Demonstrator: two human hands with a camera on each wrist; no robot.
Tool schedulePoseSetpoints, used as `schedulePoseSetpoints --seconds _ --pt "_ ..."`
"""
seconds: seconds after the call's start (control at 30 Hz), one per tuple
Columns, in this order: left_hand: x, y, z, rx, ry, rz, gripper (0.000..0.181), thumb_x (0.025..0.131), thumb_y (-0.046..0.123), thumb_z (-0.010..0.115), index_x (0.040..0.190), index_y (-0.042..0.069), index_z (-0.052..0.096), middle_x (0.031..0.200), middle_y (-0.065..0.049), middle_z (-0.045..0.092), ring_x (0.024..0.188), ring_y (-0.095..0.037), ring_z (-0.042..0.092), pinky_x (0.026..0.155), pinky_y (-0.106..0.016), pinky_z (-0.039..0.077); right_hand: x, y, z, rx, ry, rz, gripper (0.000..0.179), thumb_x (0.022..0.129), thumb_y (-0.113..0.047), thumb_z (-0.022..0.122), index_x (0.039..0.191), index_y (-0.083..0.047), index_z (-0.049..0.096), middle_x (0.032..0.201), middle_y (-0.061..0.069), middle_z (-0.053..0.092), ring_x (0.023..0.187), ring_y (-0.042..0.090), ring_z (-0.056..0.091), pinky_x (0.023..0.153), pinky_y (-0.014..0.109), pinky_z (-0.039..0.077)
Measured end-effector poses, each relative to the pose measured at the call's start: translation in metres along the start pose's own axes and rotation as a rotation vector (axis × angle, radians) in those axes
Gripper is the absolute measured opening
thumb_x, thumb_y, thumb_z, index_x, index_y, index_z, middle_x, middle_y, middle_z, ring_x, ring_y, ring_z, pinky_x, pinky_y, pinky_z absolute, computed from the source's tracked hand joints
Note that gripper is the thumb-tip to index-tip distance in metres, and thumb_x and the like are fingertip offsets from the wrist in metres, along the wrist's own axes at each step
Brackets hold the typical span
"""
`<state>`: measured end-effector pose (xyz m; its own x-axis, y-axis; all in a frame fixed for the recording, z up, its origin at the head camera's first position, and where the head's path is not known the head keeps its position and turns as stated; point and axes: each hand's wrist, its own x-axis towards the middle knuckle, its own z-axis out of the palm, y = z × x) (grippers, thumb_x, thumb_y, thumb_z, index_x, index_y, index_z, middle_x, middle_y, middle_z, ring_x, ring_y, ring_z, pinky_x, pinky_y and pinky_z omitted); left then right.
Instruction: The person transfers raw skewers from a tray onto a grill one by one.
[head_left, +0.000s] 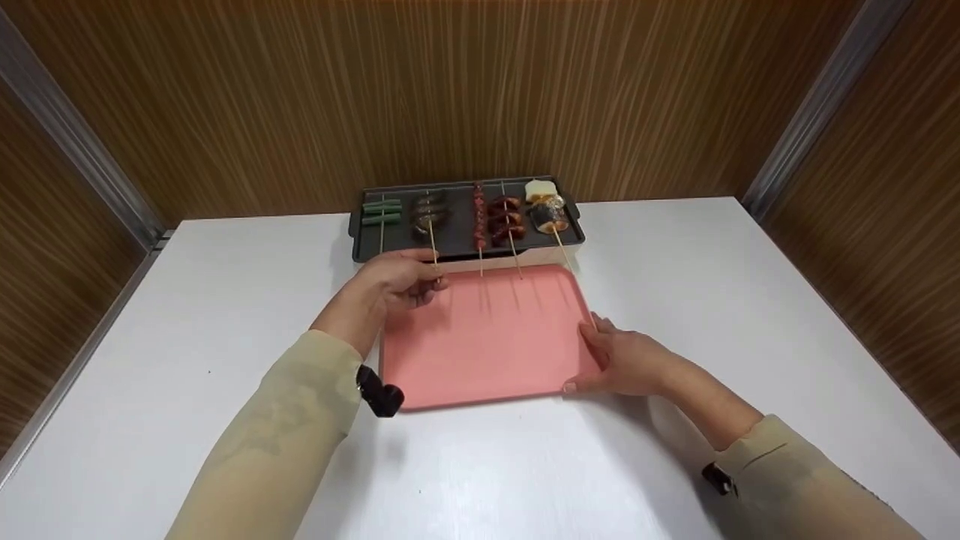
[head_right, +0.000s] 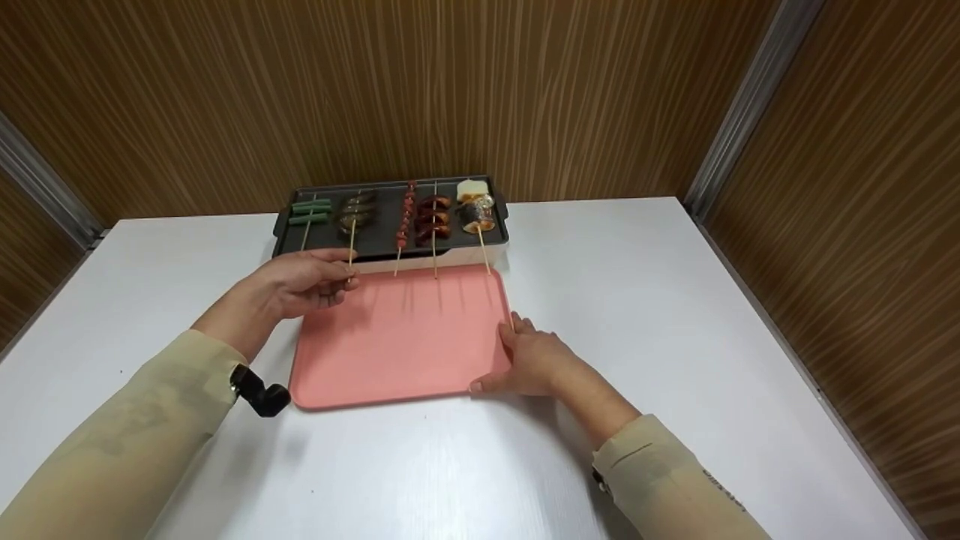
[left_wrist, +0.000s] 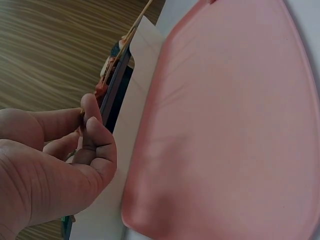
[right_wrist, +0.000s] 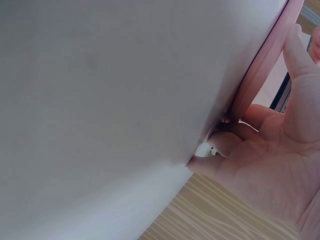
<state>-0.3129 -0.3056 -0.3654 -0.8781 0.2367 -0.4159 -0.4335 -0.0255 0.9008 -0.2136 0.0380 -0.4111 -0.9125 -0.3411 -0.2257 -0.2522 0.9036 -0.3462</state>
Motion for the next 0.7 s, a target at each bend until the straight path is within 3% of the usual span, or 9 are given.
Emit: schedulePoseSetpoints --seconds 0.17,0.3,0.4,0.47,0.57,0.7 --pt "-0.001 -0.002 0.001 0.008 0.033 -0.007 0.056 0.107 0.002 0.059 0.160 0.006 0.044 0.084 -0.005 0.074 0.073 -0.012 0.069 0.065 -0.024 0.050 0.000 0.000 0.000 0.006 0.007 -0.003 0.118 0.086 -0.070 0.077 0.164 0.005 0.031 0.169 0.032 0.022 0.149 0.055 0.034 0.119 0.064 0.035" --pt "-0.007 -0.004 0.000 0.076 0.063 0.004 0.059 0.107 0.007 0.061 0.162 0.007 0.042 0.113 -0.016 0.076 0.082 -0.014 0.073 0.071 -0.026 0.054 0.000 0.000 0.001 0.011 0.001 0.011 0.119 0.085 -0.071 0.077 0.164 0.004 0.029 0.170 0.032 0.021 0.150 0.055 0.033 0.119 0.064 0.034" --pt "-0.018 -0.006 -0.001 0.158 0.084 0.022 0.063 0.106 0.011 0.063 0.164 0.006 0.039 0.138 -0.021 0.066 0.096 -0.019 0.074 0.081 -0.029 0.058 -0.001 0.001 0.000 0.015 -0.008 0.021 0.119 0.085 -0.072 0.076 0.165 0.002 0.028 0.170 0.031 0.019 0.150 0.055 0.032 0.119 0.065 0.034" --pt "-0.028 -0.009 -0.001 0.226 0.098 0.047 0.065 0.106 0.016 0.063 0.165 0.005 0.036 0.145 -0.021 0.061 0.108 -0.025 0.073 0.089 -0.033 0.059 -0.002 0.002 0.000 0.020 -0.014 0.029 0.120 0.086 -0.073 0.074 0.166 0.001 0.027 0.171 0.030 0.018 0.151 0.055 0.031 0.120 0.065 0.033" --pt "-0.044 -0.016 -0.004 0.402 0.144 0.135 0.067 0.106 0.023 0.063 0.164 0.001 0.037 0.150 -0.021 0.058 0.121 -0.031 0.068 0.100 -0.039 0.056 -0.002 0.003 0.001 0.027 -0.021 0.019 0.118 0.089 -0.074 0.071 0.167 0.000 0.024 0.172 0.030 0.015 0.151 0.055 0.030 0.120 0.066 0.032" --pt "-0.066 -0.035 -0.010 0.717 0.256 0.338 0.065 0.104 0.030 0.066 0.158 -0.001 0.047 0.146 -0.024 0.061 0.128 -0.036 0.064 0.106 -0.049 0.052 -0.005 0.004 0.001 0.073 0.004 0.008 0.112 0.093 -0.072 0.066 0.169 -0.004 0.019 0.174 0.028 0.010 0.152 0.054 0.028 0.120 0.067 0.031"
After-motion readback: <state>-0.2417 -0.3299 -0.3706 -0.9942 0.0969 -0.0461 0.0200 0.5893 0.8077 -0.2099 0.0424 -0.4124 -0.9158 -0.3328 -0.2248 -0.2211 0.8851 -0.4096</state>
